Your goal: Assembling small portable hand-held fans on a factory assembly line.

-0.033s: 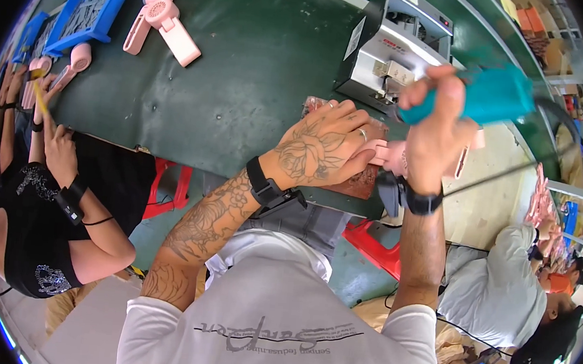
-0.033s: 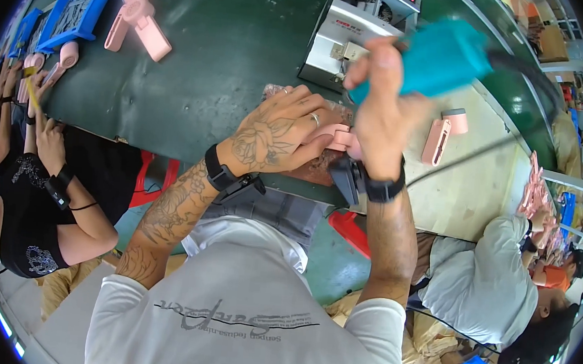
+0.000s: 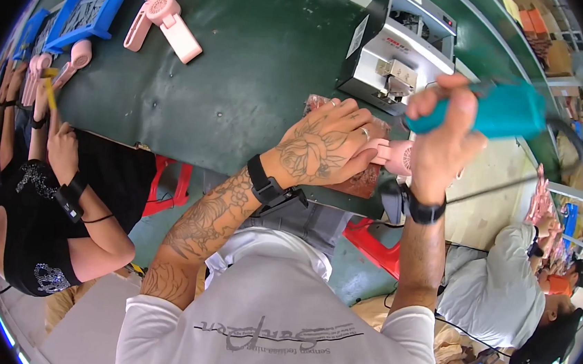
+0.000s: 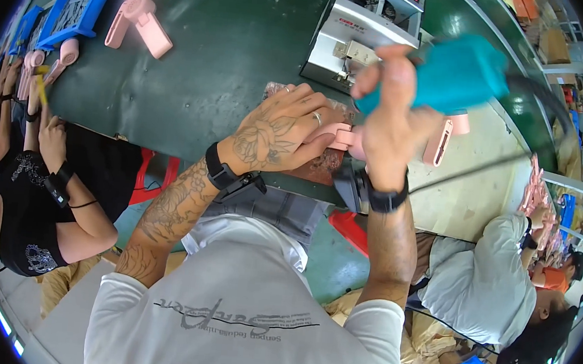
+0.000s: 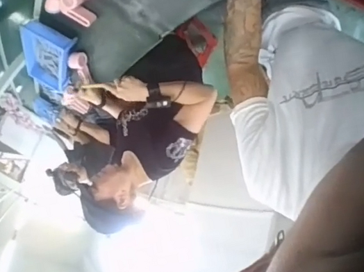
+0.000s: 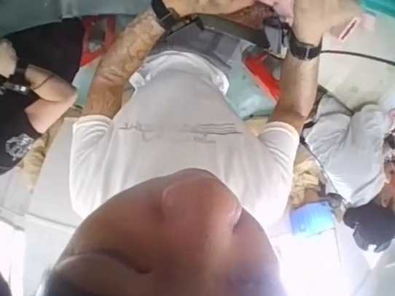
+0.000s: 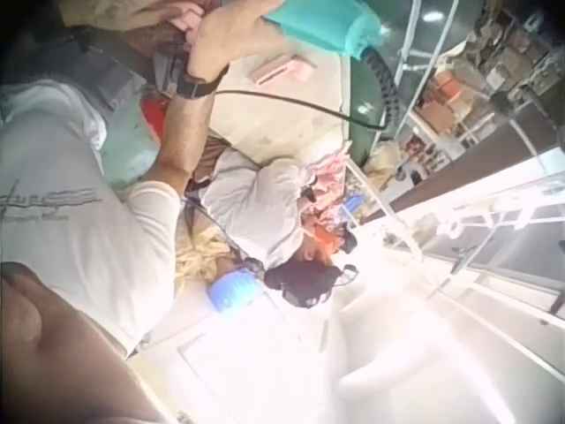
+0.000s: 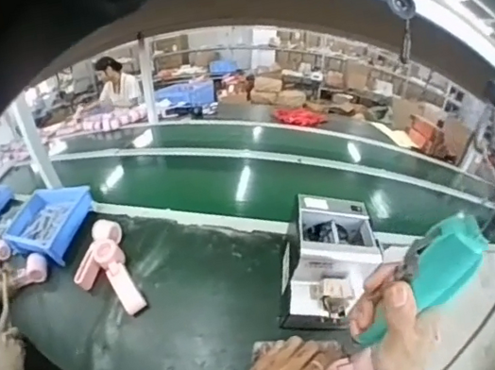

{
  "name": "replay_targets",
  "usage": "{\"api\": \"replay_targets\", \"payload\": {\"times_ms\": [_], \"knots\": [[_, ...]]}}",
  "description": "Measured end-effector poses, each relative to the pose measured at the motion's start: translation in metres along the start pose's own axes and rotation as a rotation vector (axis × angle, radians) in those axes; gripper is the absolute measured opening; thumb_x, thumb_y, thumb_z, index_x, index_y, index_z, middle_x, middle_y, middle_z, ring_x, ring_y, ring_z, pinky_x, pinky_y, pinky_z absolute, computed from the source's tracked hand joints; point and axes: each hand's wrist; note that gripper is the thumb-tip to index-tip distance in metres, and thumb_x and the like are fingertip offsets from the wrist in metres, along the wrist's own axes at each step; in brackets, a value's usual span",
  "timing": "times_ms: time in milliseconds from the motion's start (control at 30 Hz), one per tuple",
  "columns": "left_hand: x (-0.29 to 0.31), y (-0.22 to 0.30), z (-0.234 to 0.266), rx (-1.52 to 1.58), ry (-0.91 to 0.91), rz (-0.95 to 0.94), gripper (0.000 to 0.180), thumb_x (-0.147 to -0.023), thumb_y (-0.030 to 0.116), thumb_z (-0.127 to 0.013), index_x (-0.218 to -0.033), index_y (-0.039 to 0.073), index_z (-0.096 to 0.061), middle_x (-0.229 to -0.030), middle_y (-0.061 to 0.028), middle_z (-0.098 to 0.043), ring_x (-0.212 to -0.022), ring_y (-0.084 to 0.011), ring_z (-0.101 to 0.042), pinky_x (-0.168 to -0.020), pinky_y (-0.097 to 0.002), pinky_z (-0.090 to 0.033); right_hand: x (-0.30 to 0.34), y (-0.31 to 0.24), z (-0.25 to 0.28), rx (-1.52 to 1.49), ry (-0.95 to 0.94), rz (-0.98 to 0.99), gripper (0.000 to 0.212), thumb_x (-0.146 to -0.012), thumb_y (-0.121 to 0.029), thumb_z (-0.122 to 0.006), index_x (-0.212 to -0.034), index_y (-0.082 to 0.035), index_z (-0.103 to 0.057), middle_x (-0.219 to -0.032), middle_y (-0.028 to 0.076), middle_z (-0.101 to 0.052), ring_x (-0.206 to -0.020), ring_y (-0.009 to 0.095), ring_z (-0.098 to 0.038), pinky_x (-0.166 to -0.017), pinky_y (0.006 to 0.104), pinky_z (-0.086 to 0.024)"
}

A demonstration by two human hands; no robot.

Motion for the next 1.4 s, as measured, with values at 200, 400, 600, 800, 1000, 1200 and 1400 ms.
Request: {"api": "replay_targets", "payload": {"times_ms": [200, 400, 600, 800, 1000, 1200, 1400], "knots": [[-0.004, -0.001, 0.003, 0.057, 0.028, -0.027, 0.030, -0.092, 0.025, -0.065, -0.119, 0.011, -0.070, -0.109, -0.0094, -0.063, -0.100, -0.0312, -0.058, -0.089, -0.0465, -0.049, 0.030, -0.011, 0.036, -0.162, -0.090, 0.003, 0.055, -0.099, -0.046, -0.068, -0.110, 0.006, -0.057, -0.072, 0.009, -0.057, -0.064, 0.018, -0.057, -0.061, 0.0333, -0.049], [-0.004, 0.002, 0.004, 0.057, -0.063, 0.017, 0.029, -0.096, 0.031, -0.061, -0.103, 0.005, -0.071, -0.115, -0.0120, -0.060, -0.112, -0.0314, -0.055, -0.099, -0.0495, -0.046, 0.038, -0.003, 0.038, -0.134, -0.086, -0.025, 0.057, -0.097, -0.047, -0.070, -0.111, 0.006, -0.056, -0.071, 0.008, -0.056, -0.063, 0.018, -0.058, -0.061, 0.0337, -0.050], [-0.003, 0.004, 0.003, 0.053, -0.049, 0.017, 0.028, -0.095, 0.030, -0.062, -0.103, 0.004, -0.071, -0.114, -0.0112, -0.061, -0.110, -0.0309, -0.055, -0.098, -0.0494, -0.047, 0.042, 0.003, 0.039, -0.171, -0.096, -0.036, 0.054, -0.098, -0.045, -0.070, -0.109, 0.006, -0.057, -0.071, 0.008, -0.057, -0.063, 0.019, -0.059, -0.060, 0.0332, -0.049], [-0.008, 0.006, 0.005, 0.050, 0.017, -0.029, 0.028, -0.089, 0.018, -0.070, -0.116, 0.011, -0.070, -0.108, -0.0051, -0.065, -0.094, -0.0277, -0.058, -0.079, -0.0419, -0.050, 0.044, 0.013, 0.039, -0.191, -0.088, 0.010, 0.045, -0.099, -0.039, -0.070, -0.103, 0.004, -0.055, -0.072, 0.008, -0.058, -0.063, 0.019, -0.058, -0.059, 0.0334, -0.049], [-0.011, 0.007, 0.007, 0.036, -0.012, -0.017, 0.029, -0.087, 0.019, -0.072, -0.115, 0.009, -0.071, -0.121, -0.0018, -0.066, -0.096, -0.0265, -0.057, -0.079, -0.0410, -0.051, 0.043, 0.016, 0.037, -0.145, -0.156, 0.016, 0.047, -0.099, -0.045, -0.067, -0.094, -0.001, -0.050, -0.068, 0.009, -0.052, -0.057, 0.019, -0.051, -0.055, 0.0356, -0.047], [-0.011, 0.008, 0.006, 0.052, 0.014, 0.015, 0.025, -0.088, 0.021, -0.073, -0.109, 0.008, -0.074, -0.130, -0.0014, -0.065, -0.099, -0.0263, -0.058, -0.080, -0.0417, -0.051, 0.044, 0.019, 0.038, -0.108, -0.097, 0.038, 0.044, -0.101, -0.042, -0.066, -0.096, -0.002, -0.050, -0.068, 0.008, -0.053, -0.057, 0.019, -0.051, -0.056, 0.0362, -0.047], [-0.009, 0.008, 0.013, 0.042, -0.030, -0.019, 0.024, -0.089, 0.022, -0.073, -0.108, 0.007, -0.072, -0.125, -0.0014, -0.067, -0.103, -0.0272, -0.060, -0.085, -0.0417, -0.051, 0.050, 0.013, 0.033, -0.106, -0.076, 0.033, 0.043, -0.102, -0.041, -0.064, -0.097, -0.001, -0.050, -0.069, 0.008, -0.054, -0.060, 0.019, -0.053, -0.059, 0.0365, -0.048]]}}
Point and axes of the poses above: each hand's wrist, its own x-axis away from the middle knuckle, its own z-axis out of the back of the hand, y = z × x
